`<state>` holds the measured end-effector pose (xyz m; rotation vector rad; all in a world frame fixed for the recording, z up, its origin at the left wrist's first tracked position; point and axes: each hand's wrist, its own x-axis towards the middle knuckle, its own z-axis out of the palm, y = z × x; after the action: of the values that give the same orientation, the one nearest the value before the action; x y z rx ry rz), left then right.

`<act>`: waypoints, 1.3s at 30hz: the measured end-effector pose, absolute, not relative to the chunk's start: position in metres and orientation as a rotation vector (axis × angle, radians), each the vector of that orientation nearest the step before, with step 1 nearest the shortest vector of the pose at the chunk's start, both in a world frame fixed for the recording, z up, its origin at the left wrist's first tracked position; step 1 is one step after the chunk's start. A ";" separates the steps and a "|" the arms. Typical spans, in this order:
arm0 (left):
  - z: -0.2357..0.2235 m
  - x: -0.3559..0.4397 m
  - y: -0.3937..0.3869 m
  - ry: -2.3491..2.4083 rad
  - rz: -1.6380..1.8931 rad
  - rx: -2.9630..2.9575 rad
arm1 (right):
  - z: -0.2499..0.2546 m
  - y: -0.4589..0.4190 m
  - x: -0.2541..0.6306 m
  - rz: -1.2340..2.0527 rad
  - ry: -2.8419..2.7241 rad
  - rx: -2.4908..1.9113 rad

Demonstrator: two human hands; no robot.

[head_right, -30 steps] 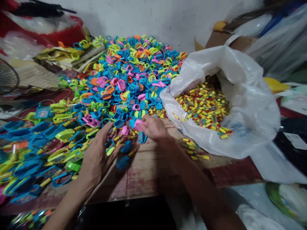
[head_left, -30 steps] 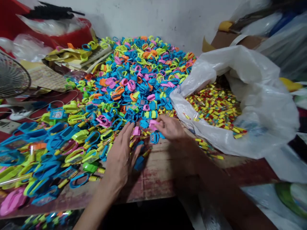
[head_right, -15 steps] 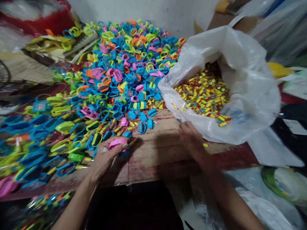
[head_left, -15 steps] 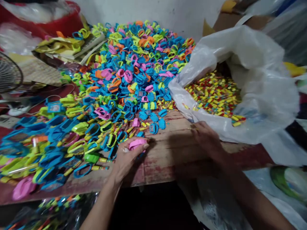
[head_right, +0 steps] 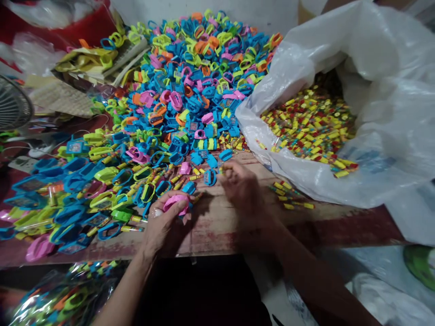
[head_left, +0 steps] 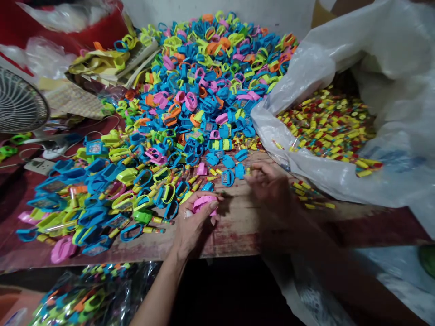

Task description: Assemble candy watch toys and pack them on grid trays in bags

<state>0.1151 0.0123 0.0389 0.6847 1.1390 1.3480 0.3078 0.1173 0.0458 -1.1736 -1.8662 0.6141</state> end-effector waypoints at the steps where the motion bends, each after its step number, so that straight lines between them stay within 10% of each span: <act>1: 0.037 0.116 0.012 1.111 1.381 0.646 | 0.053 0.107 0.291 0.863 -1.779 -1.107; 9: 0.015 0.101 0.001 0.928 1.487 0.444 | 0.042 0.079 0.234 1.639 -1.465 -0.809; 39: 0.017 0.100 0.000 1.022 1.305 0.613 | 0.035 0.076 0.266 1.402 -1.854 -0.577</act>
<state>0.1003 0.0000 0.0174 0.6134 1.0218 1.3048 0.2663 0.0760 0.0346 -0.5774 -1.8537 1.4017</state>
